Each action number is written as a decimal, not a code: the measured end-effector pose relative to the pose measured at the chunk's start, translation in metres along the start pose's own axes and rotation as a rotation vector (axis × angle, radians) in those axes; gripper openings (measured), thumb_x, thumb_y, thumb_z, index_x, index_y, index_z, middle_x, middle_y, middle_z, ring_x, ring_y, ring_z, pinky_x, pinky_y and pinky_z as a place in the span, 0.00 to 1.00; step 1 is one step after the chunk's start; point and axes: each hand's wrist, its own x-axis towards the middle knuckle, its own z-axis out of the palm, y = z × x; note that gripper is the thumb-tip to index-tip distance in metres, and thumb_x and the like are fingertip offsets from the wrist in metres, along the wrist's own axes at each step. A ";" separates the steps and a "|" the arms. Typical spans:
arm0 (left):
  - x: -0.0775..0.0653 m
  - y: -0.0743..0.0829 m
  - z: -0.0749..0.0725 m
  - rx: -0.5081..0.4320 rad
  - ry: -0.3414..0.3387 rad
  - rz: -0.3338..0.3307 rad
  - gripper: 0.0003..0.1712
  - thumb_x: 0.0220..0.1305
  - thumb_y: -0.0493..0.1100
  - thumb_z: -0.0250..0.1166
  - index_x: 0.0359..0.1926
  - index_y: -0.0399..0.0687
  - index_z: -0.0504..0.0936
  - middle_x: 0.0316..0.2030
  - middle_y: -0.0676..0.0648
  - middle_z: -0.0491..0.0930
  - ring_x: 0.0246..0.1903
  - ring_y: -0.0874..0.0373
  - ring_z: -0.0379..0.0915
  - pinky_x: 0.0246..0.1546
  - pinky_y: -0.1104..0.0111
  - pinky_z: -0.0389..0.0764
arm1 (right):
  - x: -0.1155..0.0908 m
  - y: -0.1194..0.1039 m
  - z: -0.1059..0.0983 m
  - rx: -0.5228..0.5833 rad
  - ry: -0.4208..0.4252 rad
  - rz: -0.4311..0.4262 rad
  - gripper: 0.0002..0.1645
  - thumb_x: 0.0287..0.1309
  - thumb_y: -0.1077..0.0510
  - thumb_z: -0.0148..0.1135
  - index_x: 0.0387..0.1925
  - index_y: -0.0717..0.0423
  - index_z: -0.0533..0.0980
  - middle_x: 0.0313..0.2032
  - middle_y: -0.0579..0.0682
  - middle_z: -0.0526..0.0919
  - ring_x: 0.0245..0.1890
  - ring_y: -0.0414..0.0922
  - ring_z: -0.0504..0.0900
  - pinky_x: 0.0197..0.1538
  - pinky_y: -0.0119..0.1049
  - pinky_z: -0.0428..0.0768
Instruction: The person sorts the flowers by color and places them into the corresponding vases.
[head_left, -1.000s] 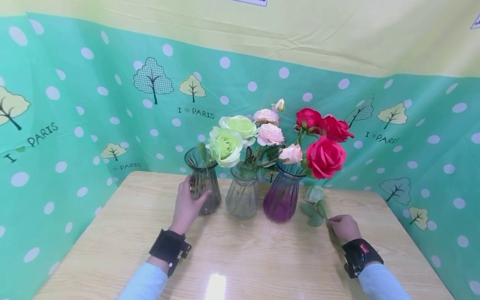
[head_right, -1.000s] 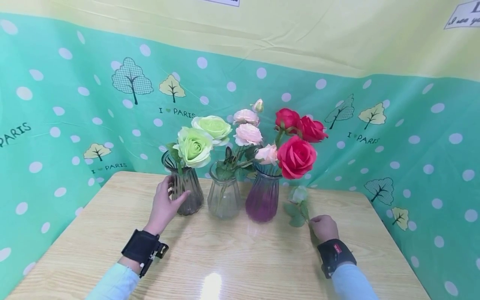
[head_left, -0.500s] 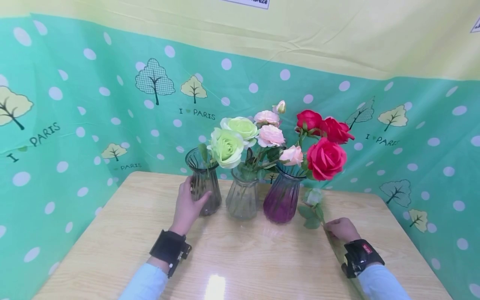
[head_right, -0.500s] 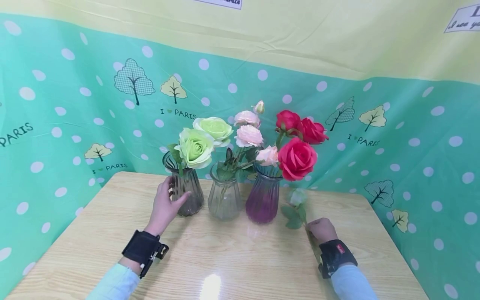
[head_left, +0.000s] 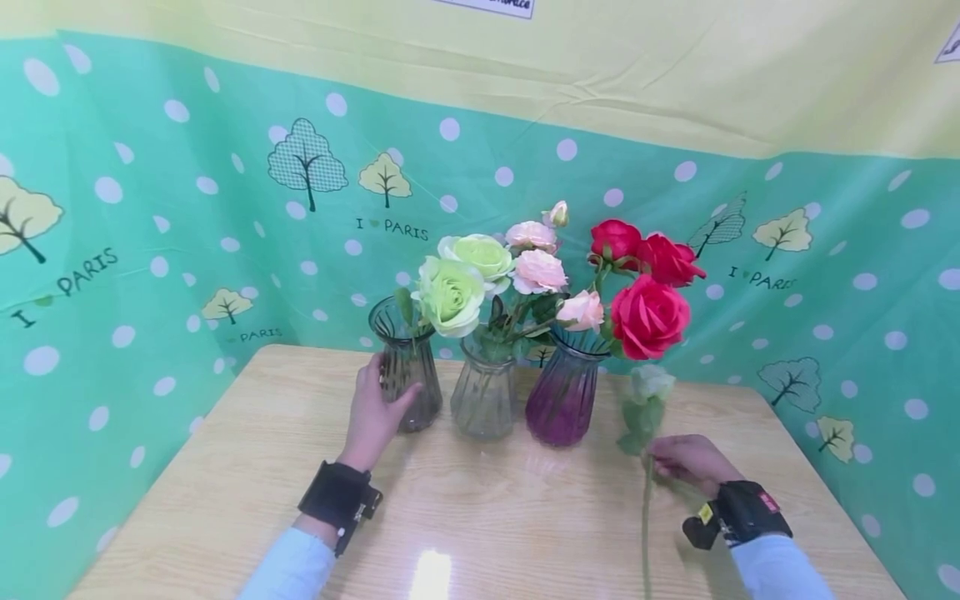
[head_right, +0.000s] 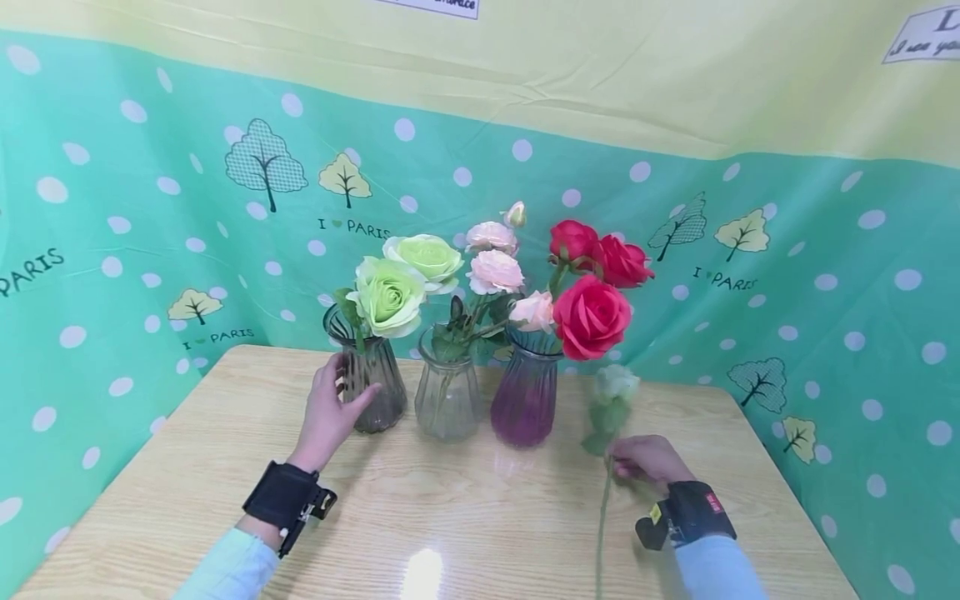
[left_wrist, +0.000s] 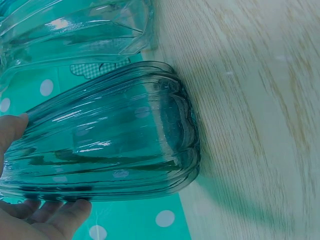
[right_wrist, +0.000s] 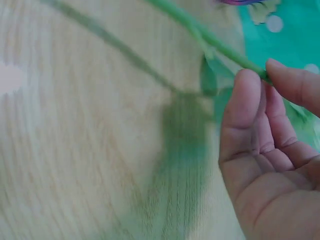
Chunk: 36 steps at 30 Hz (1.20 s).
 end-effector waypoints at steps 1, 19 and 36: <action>0.000 0.000 0.000 0.000 0.002 0.003 0.47 0.57 0.50 0.67 0.68 0.38 0.52 0.60 0.34 0.62 0.59 0.40 0.64 0.61 0.49 0.69 | -0.002 -0.001 -0.001 0.025 -0.011 -0.006 0.27 0.60 0.63 0.56 0.54 0.82 0.65 0.29 0.43 0.82 0.28 0.34 0.80 0.35 0.26 0.82; 0.000 0.000 0.000 0.007 0.002 0.009 0.47 0.57 0.51 0.67 0.68 0.37 0.52 0.60 0.34 0.62 0.59 0.40 0.64 0.61 0.49 0.69 | -0.033 -0.012 -0.004 0.431 0.009 -0.164 0.10 0.66 0.62 0.51 0.39 0.50 0.79 0.34 0.46 0.86 0.36 0.38 0.85 0.47 0.30 0.83; 0.002 -0.001 0.002 0.013 0.002 0.001 0.47 0.57 0.51 0.67 0.69 0.39 0.52 0.60 0.34 0.62 0.59 0.40 0.64 0.61 0.49 0.68 | -0.094 -0.072 0.083 0.992 0.267 -0.605 0.09 0.60 0.71 0.53 0.31 0.65 0.80 0.29 0.56 0.86 0.32 0.47 0.87 0.42 0.35 0.84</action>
